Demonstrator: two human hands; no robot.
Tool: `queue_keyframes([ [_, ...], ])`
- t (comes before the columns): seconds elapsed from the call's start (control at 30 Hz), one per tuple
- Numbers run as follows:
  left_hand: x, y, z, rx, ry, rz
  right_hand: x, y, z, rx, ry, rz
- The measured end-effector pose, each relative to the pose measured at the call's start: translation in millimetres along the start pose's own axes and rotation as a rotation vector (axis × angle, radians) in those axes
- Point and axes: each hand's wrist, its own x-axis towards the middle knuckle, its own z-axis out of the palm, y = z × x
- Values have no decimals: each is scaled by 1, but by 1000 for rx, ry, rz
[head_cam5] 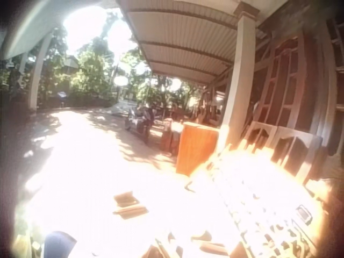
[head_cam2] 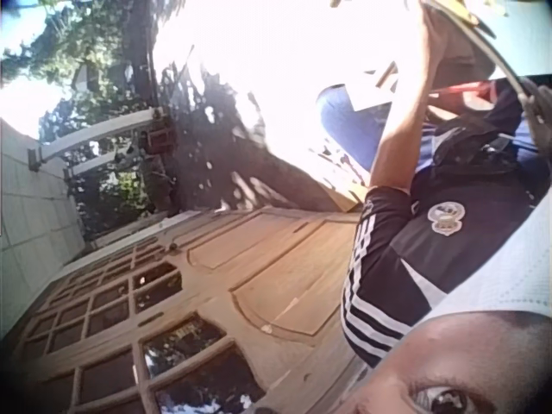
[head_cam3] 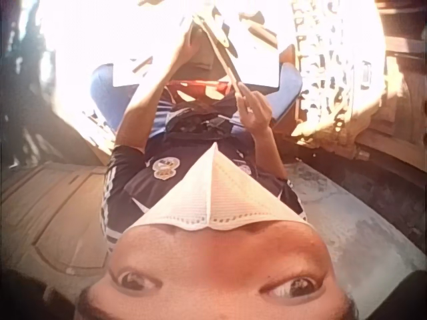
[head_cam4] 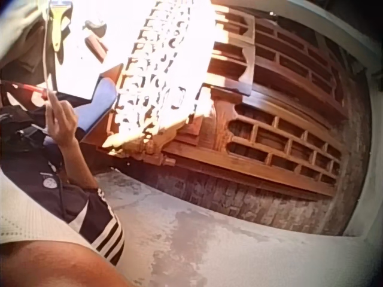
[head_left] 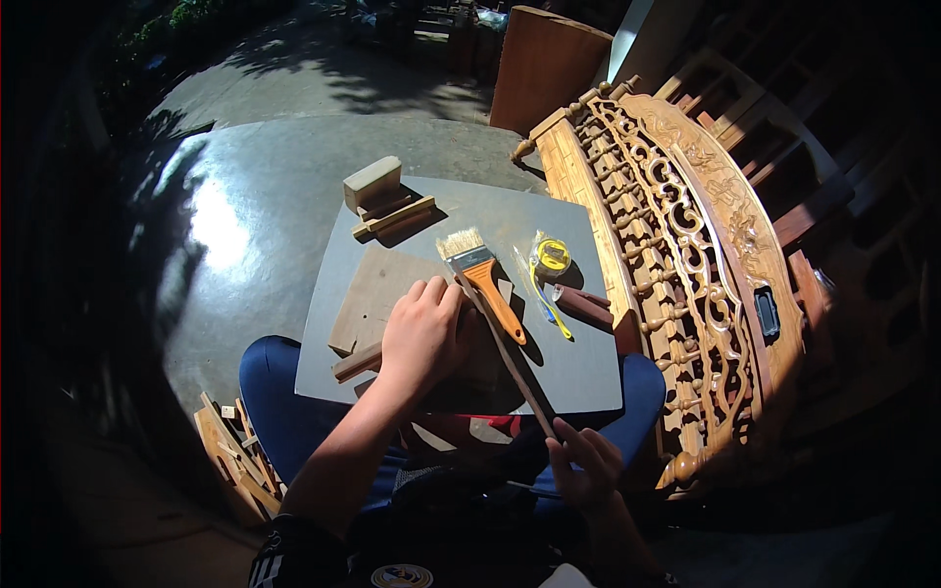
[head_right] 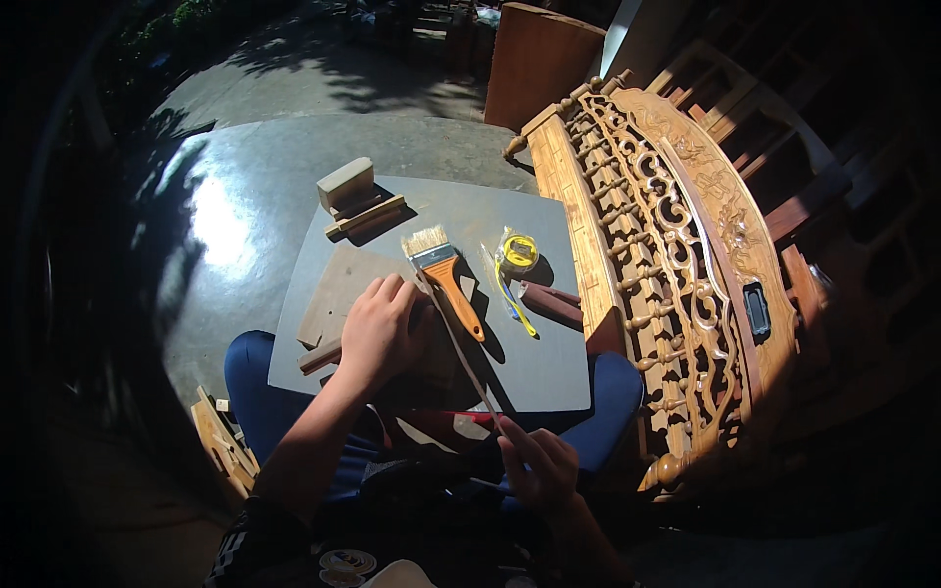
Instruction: Cutting a small piece of wood using a hand saw.
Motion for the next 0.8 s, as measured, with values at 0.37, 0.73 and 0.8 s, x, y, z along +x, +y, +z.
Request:
queue_keyframes([
  [0.37, 1, -1, 1, 11, 16, 45, 64, 15, 40, 68, -82, 106],
  [0.73, -2, -3, -2, 25, 12, 0, 52, 9, 23, 151, -192, 201],
  [0.8, -1, -4, 1, 18, 6, -5, 38, 9, 8, 112, -211, 242],
])
